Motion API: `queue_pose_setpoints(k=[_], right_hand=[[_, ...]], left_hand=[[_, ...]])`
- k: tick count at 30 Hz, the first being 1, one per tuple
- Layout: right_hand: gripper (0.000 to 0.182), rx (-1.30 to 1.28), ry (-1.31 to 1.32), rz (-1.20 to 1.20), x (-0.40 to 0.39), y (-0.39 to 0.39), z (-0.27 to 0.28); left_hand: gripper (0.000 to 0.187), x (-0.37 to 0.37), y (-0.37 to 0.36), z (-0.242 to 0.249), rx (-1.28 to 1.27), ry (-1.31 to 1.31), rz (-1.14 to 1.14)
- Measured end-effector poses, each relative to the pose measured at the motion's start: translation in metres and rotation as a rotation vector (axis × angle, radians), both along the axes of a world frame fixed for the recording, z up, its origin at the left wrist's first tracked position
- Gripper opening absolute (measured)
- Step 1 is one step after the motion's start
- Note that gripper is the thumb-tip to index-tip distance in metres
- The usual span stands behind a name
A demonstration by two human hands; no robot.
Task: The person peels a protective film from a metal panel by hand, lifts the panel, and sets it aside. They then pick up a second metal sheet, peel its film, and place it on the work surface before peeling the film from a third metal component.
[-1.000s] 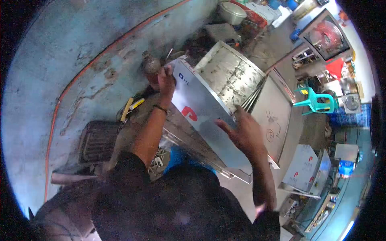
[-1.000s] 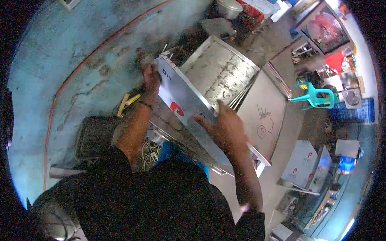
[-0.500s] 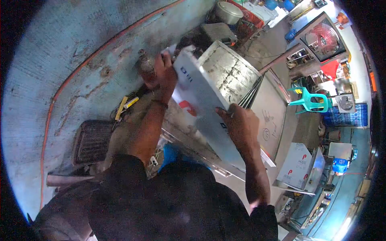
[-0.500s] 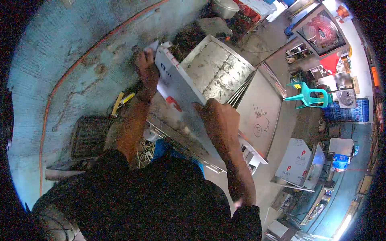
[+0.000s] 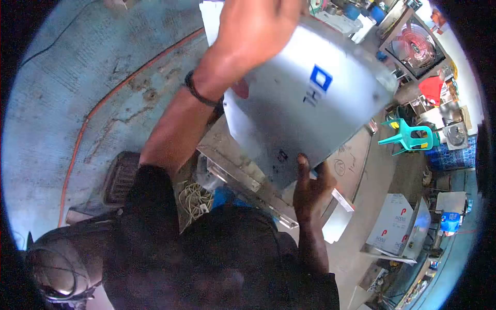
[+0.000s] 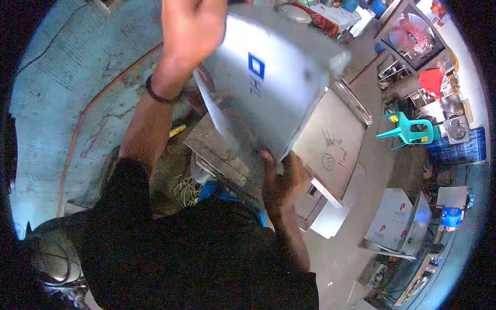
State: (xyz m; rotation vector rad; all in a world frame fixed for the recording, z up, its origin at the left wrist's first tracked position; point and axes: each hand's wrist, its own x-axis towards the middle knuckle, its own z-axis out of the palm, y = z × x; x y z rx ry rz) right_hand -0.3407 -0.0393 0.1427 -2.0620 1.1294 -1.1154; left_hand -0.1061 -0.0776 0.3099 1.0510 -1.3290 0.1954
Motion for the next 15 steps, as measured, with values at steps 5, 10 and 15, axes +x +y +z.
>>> queue_pose_setpoints(k=[5, 10, 15], right_hand=[[0.021, -0.173, -0.073, 0.032, -0.026, -0.013, -0.058], [0.029, 0.063, 0.103, 0.016, -0.057, -0.012, -0.086], [0.065, 0.033, -0.157, -0.05, -0.071, -0.004, -0.085]], left_hand=[[0.02, -0.039, 0.018, -0.028, -0.092, -0.299, 0.147], [0.017, -0.055, 0.017, -0.053, -0.165, -0.467, 0.139], [0.019, -0.076, 0.013, -0.063, -0.135, -0.518, 0.036]])
